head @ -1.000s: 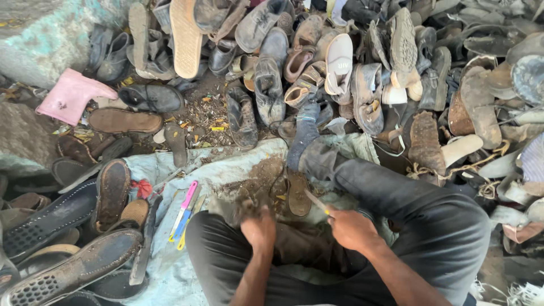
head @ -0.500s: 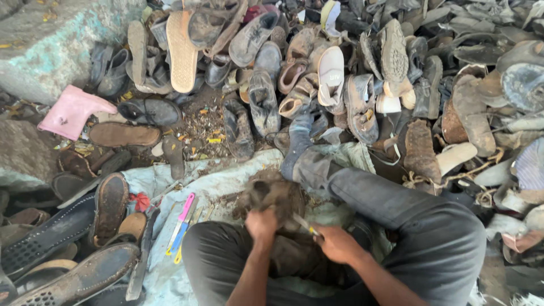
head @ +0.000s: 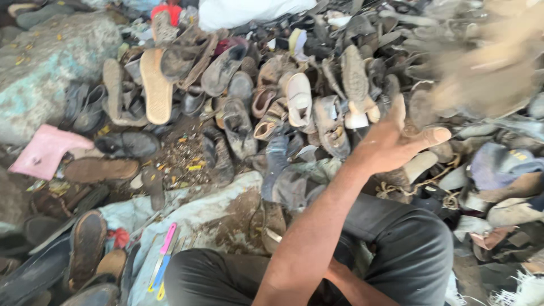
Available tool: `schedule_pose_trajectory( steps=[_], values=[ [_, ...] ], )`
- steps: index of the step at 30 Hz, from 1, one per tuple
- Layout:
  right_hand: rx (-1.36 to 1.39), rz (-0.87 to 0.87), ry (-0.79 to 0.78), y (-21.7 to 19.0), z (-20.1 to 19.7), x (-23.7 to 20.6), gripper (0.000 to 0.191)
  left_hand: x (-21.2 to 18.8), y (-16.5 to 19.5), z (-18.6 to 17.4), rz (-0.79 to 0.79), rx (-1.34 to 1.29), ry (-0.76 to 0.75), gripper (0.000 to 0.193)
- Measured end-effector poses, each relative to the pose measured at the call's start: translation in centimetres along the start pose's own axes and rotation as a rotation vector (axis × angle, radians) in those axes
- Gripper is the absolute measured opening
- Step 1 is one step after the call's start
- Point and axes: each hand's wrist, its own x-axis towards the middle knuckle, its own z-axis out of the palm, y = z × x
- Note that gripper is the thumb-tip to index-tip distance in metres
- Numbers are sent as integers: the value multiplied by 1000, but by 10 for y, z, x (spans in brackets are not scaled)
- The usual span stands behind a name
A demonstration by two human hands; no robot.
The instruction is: The person is using a small tool to pry apart and repair old shoes while sitting amidst a large pile of footwear. They handle different shoes one at a time, turning them over and applying the tool to the soles.
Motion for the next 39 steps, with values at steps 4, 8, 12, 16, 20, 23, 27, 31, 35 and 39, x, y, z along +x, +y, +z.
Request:
schedule_pose_trajectory(
  steps=[4,8,12,16,20,23,27,31,35,39],
  values=[
    [-398,232,-76,2,-14,-7,31,-57,-44,9,-123,22,124,90],
    [-697,440,15,-5,-21,-3,27,-189,-168,-12,-718,74,586,33],
    [-628,354,118,-19,-16,9,43,-254,-269,10,-844,118,682,47],
    [-614,290,177,-28,-12,12,47,-255,-293,28,-821,7,705,41],
    [-646,437,221,-29,-14,7,51,-303,-298,7,-555,-474,713,33],
    [-594,594,201,-25,-17,8,55,-392,-299,-45,-258,-913,757,43],
    [-571,332,204,-13,-13,19,53,-512,-314,-164,-279,-711,1238,38],
    [-606,425,161,8,-4,33,53,-535,-302,-269,-738,86,1761,34],
    [-570,560,62,31,3,40,52,-435,-285,-292,-928,1033,1677,29],
    [-535,488,46,49,6,41,52,-230,-328,-223,-108,909,675,26]
  ],
)
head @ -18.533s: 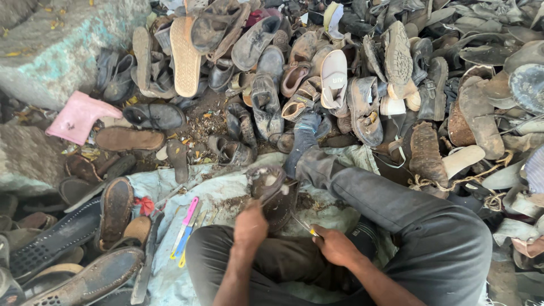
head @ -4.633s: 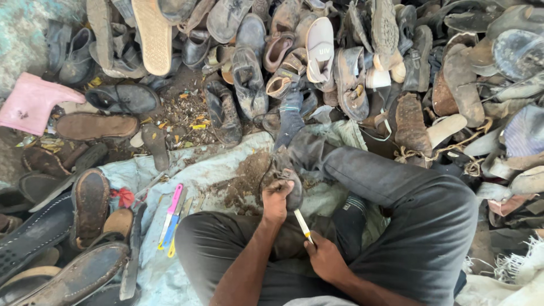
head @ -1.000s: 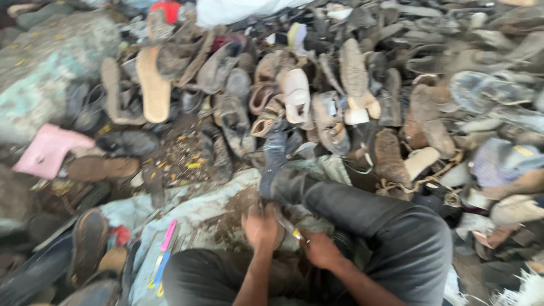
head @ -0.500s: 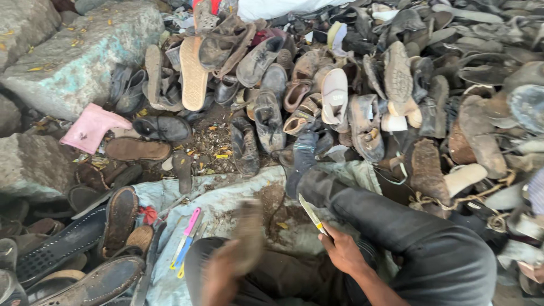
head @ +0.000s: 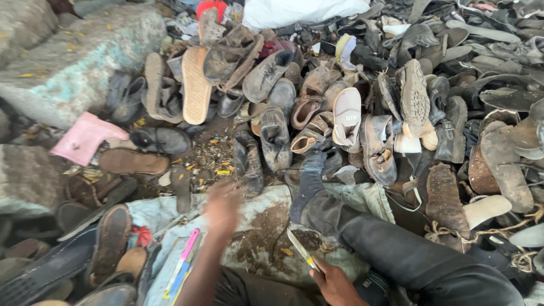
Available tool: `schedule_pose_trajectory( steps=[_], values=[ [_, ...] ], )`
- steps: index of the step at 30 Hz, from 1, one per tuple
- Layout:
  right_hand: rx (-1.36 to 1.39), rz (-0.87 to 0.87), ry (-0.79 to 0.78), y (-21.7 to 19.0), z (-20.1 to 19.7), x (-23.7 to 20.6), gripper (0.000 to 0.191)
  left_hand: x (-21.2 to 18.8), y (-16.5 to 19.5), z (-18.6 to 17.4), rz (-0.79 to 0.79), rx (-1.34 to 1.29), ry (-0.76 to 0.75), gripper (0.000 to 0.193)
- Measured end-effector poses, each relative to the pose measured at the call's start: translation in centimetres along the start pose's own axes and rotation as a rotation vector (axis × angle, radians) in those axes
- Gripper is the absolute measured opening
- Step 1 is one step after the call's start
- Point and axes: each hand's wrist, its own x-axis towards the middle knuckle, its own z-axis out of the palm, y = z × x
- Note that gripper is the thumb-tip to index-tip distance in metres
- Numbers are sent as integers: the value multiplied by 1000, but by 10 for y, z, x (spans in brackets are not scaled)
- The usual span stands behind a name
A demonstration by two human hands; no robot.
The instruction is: The person is using a small tool to pry apart and repair old shoes while sitting amidst a large pile of footwear. They handle different shoes one at a time, turning them over and applying the tool to the soles.
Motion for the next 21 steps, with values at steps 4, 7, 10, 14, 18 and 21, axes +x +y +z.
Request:
schedule_pose_trajectory(
  steps=[4,7,10,14,18,21],
  values=[
    [-5,88,-41,10,2,10,55,111,37,88,525,379,113,37],
    [45,72,-43,14,-2,17,56,170,47,88,551,770,-540,28],
    [73,72,-103,12,-10,20,52,179,49,70,635,710,-504,24],
    [90,-52,-42,-4,-22,13,51,126,29,26,510,712,-607,23],
    [13,133,-59,-27,-30,1,54,27,10,-35,286,597,-500,20],
    [53,286,-29,-39,-33,-9,56,-41,25,-45,82,463,-618,27]
  ],
)
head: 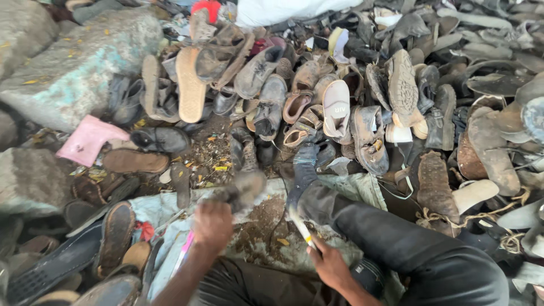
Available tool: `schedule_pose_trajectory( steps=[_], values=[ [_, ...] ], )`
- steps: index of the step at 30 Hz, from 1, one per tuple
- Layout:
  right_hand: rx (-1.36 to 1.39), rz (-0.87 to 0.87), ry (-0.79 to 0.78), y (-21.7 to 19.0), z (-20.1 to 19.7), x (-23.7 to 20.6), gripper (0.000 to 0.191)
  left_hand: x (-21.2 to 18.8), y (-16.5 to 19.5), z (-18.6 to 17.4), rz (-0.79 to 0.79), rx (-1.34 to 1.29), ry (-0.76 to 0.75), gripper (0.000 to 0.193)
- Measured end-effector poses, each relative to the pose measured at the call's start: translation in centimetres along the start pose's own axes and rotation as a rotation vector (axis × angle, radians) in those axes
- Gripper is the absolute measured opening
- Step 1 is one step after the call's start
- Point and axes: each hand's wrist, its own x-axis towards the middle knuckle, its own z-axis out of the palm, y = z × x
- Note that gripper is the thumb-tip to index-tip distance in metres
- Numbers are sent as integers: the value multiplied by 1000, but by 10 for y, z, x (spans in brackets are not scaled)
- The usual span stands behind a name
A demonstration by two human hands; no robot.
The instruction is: The person is using a small tool to pry apart and repair old shoes while sitting amidst a large pile of footwear. They handle different shoes one at a time, turning them over and applying the tool to the soles.
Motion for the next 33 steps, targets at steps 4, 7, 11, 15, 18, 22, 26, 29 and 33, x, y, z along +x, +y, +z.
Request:
schedule_pose_trajectory(
  steps=[4,7,11,15,18,22,26,29,33],
  values=[
    [113,-301,302,2,-3,-14,50,-27,68,38,-51,-141,-268,40],
    [125,-321,344,7,-4,-28,49,-32,106,56,-47,-318,-345,40],
    [134,-273,299,7,2,-55,52,-32,117,61,-66,-472,-325,28],
    [-30,-418,270,-2,16,-76,48,-33,111,59,-42,-552,-218,26],
    [-117,-227,136,-8,25,-76,49,-34,115,57,-31,-535,-163,25],
    [-216,-385,238,-5,31,-69,47,-45,121,62,71,-408,92,22],
    [-343,-525,293,8,33,-70,42,-64,106,70,208,-258,321,15],
    [-329,-574,320,10,38,-71,44,-72,93,77,253,-411,414,7],
    [-407,-522,265,-13,51,-55,44,-69,91,78,188,-572,520,1]
  ],
)
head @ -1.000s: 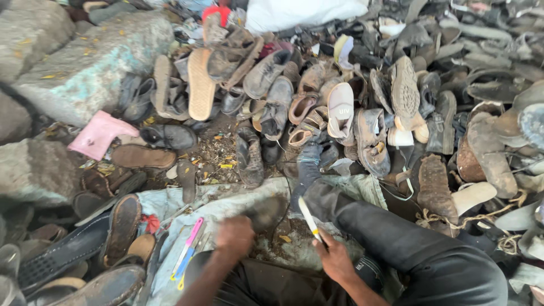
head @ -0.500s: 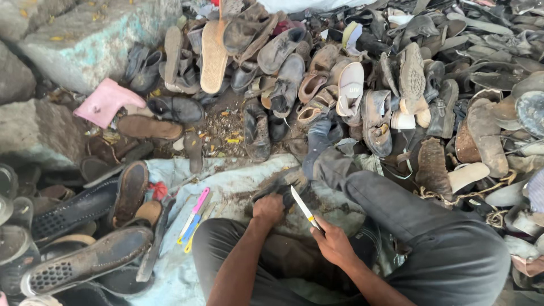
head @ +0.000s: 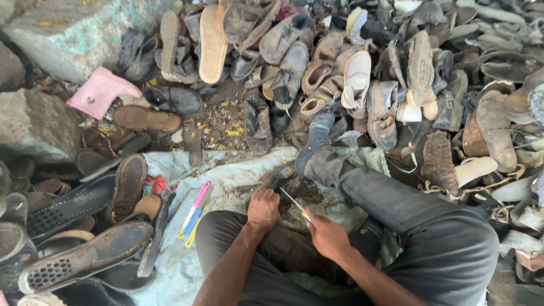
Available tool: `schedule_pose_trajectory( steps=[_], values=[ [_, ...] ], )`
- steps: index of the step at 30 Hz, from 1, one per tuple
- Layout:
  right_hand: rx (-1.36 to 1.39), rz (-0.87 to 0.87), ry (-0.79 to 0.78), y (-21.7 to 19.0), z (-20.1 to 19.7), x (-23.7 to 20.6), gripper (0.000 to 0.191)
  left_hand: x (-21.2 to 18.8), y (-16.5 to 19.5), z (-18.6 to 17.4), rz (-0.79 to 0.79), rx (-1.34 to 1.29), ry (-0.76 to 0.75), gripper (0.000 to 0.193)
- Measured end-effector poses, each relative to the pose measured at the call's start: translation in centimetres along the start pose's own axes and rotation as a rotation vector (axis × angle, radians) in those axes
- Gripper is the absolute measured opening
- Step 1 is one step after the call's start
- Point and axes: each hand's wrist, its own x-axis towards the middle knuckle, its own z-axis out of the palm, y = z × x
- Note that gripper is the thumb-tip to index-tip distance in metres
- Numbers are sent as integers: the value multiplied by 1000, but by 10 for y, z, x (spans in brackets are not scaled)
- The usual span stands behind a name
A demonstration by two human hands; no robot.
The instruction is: The person is using a small tool to pry apart and repair old shoes while sitting amidst a large pile of footwear. They handle different shoes one at a time, turning them over and applying the tool to the soles.
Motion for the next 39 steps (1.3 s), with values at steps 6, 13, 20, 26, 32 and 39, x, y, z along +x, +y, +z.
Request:
schedule_pose_trajectory(
  steps=[6,13,20,26,32,39],
  values=[
    [-90,76,-160,-39,6,57,49,4,1,-3,38,-37,55,7],
    [-160,105,-198,-45,1,30,55,3,-9,5,-117,-141,82,11],
    [-133,49,-157,-42,21,29,74,5,-14,15,-179,-176,48,14],
    [-193,282,-266,-45,20,33,69,3,-15,12,-211,-179,32,16],
    [-146,112,-170,-42,23,34,68,5,-14,13,-172,-194,53,16],
    [-179,121,-228,-35,36,38,73,6,-17,16,-249,-200,79,12]
  ],
)
